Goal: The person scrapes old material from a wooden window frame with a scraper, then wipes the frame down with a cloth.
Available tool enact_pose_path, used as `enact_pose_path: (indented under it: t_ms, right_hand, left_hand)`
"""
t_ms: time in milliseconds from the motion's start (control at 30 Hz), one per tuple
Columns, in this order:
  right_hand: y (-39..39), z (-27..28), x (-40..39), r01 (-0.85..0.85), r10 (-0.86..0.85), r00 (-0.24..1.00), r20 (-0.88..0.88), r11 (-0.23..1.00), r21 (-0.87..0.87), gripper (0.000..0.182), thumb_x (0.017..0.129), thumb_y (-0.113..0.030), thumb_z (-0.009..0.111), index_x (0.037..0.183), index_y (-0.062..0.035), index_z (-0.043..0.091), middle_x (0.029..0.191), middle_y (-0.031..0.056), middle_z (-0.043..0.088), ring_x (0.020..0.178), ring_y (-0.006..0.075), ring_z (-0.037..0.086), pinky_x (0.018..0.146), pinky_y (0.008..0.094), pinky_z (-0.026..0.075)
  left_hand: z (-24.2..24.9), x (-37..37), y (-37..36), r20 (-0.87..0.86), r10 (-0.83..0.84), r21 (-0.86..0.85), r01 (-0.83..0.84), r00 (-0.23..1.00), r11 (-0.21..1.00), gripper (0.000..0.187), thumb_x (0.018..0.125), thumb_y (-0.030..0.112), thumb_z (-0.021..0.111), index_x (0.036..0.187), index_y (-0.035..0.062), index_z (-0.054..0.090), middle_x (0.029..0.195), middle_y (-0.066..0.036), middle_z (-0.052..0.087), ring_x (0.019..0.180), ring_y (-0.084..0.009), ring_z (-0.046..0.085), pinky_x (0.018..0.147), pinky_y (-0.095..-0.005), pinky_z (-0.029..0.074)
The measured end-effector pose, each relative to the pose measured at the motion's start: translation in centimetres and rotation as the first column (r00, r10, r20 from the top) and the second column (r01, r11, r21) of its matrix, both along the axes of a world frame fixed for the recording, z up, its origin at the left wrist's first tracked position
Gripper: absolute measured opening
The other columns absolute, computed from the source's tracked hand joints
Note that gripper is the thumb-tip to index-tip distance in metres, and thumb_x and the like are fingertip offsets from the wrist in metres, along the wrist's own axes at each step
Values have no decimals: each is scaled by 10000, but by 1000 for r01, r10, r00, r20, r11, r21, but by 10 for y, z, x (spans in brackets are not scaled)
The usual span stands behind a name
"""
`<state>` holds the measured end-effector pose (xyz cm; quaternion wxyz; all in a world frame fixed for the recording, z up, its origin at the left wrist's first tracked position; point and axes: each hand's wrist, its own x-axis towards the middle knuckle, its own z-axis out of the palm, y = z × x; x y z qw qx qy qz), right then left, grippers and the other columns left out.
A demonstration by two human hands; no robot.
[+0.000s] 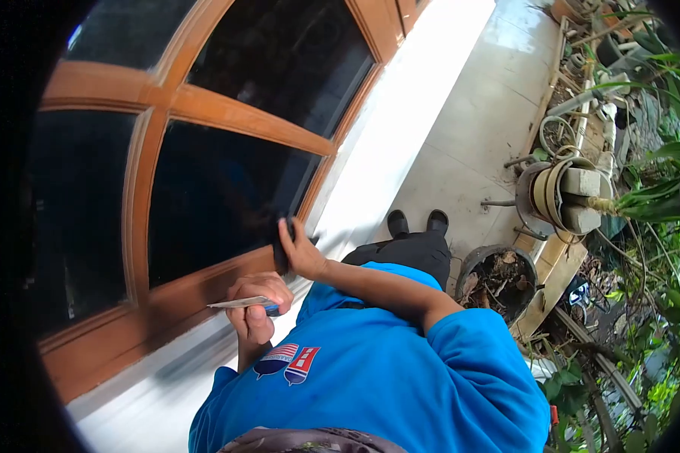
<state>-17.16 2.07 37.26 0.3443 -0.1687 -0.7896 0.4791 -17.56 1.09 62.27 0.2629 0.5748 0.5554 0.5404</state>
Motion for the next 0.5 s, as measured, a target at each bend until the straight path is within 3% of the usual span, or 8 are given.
enact_pose_path:
  t_ms: [67, 133, 167, 267, 333, 367, 467, 500]
  right_hand:
    - [26, 10, 3, -73, 82, 989, -119, 994, 83, 809, 804, 33, 600, 1527, 49, 236, 1361, 404, 340, 1160, 544, 484, 1067, 508, 394]
    - [64, 44, -9, 93, -74, 972, -224, 993, 77, 754, 810, -1, 613, 1503, 25, 316, 1334, 352, 381, 1094, 476, 505, 991, 498, 427]
    - [79, 63, -14, 179, -153, 949, -276, 981, 72, 727, 813, -19, 619, 1491, 14, 356, 1320, 326, 401, 1062, 443, 515, 952, 492, 444]
    - [103, 116, -20, 326, -234, 888, -395, 927, 184, 602, 840, -71, 612, 1427, -51, 482, 1279, 237, 459, 1037, 363, 508, 863, 448, 449]
    - [97, 121, -25, 165, 27, 901, -434, 902, 399, 490, 855, -122, 608, 1344, -119, 574, 1222, 163, 512, 1037, 314, 515, 824, 416, 439]
    - [95, 122, -27, 257, 25, 852, -523, 849, 461, 442, 859, -140, 601, 1300, -166, 603, 1154, 122, 545, 986, 283, 532, 802, 407, 430]
    - [117, 99, -7, 134, 92, 889, -448, 884, 448, 468, 838, -131, 618, 1304, -167, 602, 1147, 117, 557, 965, 284, 542, 801, 406, 429]
    - [122, 81, -3, 226, -80, 910, -406, 917, 328, 560, 794, -52, 615, 1345, -140, 570, 1176, 150, 553, 1017, 326, 542, 841, 417, 437]
  left_hand:
    - [-1, -5, 3, 22, -2, -4, 2, 1000, 1000, 341, 1026, 348, 491, 901, 40, 562, 572, -71, 553, 456, -169, 544, 452, -295, 415]
    - [-4, -6, 2, 40, 17, -11, -17, 999, 1000, 353, 1028, 360, 491, 898, 37, 553, 571, -74, 548, 454, -173, 535, 449, -296, 407]
    - [-7, -9, 2, 52, -31, 17, 30, 998, 999, 265, 1018, 201, 452, 905, -8, 570, 636, -97, 592, 499, -188, 570, 464, -303, 464]
    - [-9, -9, 11, 69, -75, 14, 75, 995, 997, 269, 1023, 204, 451, 910, -9, 571, 628, -99, 585, 504, -188, 569, 468, -298, 461]
    - [-11, -7, 17, 59, -71, -7, 71, 996, 997, 296, 1028, 247, 454, 912, -5, 558, 603, -97, 561, 495, -190, 555, 475, -298, 445]
    - [-11, -8, 22, 43, -84, -5, 84, 996, 996, 319, 1031, 284, 463, 915, -1, 544, 590, -95, 544, 478, -189, 539, 468, -301, 432]
    - [-12, -12, 27, 20, -72, 18, 71, 997, 997, 336, 1033, 311, 469, 923, -1, 531, 578, -93, 525, 456, -191, 519, 464, -307, 425]
    - [-14, -13, 28, 20, -58, 31, 57, 998, 998, 332, 1032, 306, 467, 926, -2, 531, 578, -93, 524, 454, -192, 518, 466, -309, 428]
